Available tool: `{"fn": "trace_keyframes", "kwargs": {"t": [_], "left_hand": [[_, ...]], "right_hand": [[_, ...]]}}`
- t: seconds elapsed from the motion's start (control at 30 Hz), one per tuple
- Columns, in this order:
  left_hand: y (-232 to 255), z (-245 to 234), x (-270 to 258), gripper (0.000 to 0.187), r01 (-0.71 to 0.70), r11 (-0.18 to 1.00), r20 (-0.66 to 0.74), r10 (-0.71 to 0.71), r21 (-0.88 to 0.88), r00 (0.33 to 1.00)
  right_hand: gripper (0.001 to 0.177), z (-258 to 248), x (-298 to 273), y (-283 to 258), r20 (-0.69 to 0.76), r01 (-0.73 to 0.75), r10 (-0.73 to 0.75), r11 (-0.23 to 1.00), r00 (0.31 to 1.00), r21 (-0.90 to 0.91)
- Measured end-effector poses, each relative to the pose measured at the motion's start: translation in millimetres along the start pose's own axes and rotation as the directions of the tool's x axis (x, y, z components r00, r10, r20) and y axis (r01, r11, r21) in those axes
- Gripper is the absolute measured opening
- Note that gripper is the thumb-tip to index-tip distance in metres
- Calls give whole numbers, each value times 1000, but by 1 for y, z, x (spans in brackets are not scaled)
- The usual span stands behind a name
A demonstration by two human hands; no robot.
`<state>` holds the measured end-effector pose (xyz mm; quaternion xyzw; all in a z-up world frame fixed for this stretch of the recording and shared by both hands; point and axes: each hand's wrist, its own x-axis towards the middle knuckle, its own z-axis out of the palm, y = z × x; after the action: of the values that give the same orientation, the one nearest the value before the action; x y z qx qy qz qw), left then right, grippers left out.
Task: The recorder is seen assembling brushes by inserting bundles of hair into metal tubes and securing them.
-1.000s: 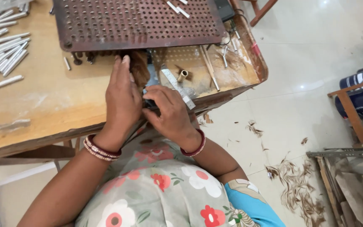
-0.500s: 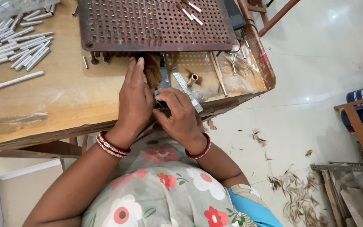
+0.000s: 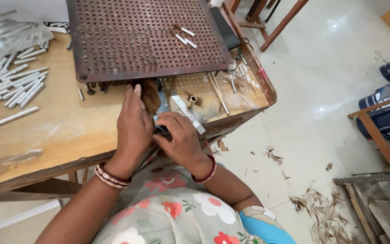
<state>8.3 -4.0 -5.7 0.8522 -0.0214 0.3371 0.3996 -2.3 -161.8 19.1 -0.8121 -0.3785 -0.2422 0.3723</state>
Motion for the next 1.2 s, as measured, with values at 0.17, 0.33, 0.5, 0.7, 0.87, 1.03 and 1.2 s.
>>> {"fn": "trace_keyframes", "kwargs": {"t": [0.17, 0.33, 0.5, 0.7, 0.87, 1.03, 1.2], "left_hand": [[3, 0, 2, 51, 7, 1000, 10, -6, -5, 1000], [2, -1, 1, 50, -8, 1000, 8, 8, 11, 1000], [4, -1, 2, 51, 29, 999, 13, -30, 18, 999], [4, -1, 1, 50, 23, 1000, 20, -24, 18, 1000], [2, 0, -1, 49, -17, 1000, 16, 16, 25, 1000], [4, -1, 1, 48, -40, 999, 9, 40, 23, 999], [4, -1, 2, 47, -1, 999, 24, 0, 38, 1000]], "right_hand": [[46, -3, 0, 1, 0, 4, -4, 1000, 1000, 8], [45, -1, -1, 2, -13, 9, -9, 1000, 1000, 7], [45, -4, 0, 2, 6, 12, -12, 1000, 1000, 13], [45, 3, -6, 9, -23, 18, -18, 1000, 1000, 20], [44, 2, -7, 6, -31, 8, -8, 1000, 999, 12], [44, 0, -6, 5, -25, 14, -13, 1000, 1000, 13], [44, 1, -6, 6, -31, 12, -11, 1000, 999, 22]]}}
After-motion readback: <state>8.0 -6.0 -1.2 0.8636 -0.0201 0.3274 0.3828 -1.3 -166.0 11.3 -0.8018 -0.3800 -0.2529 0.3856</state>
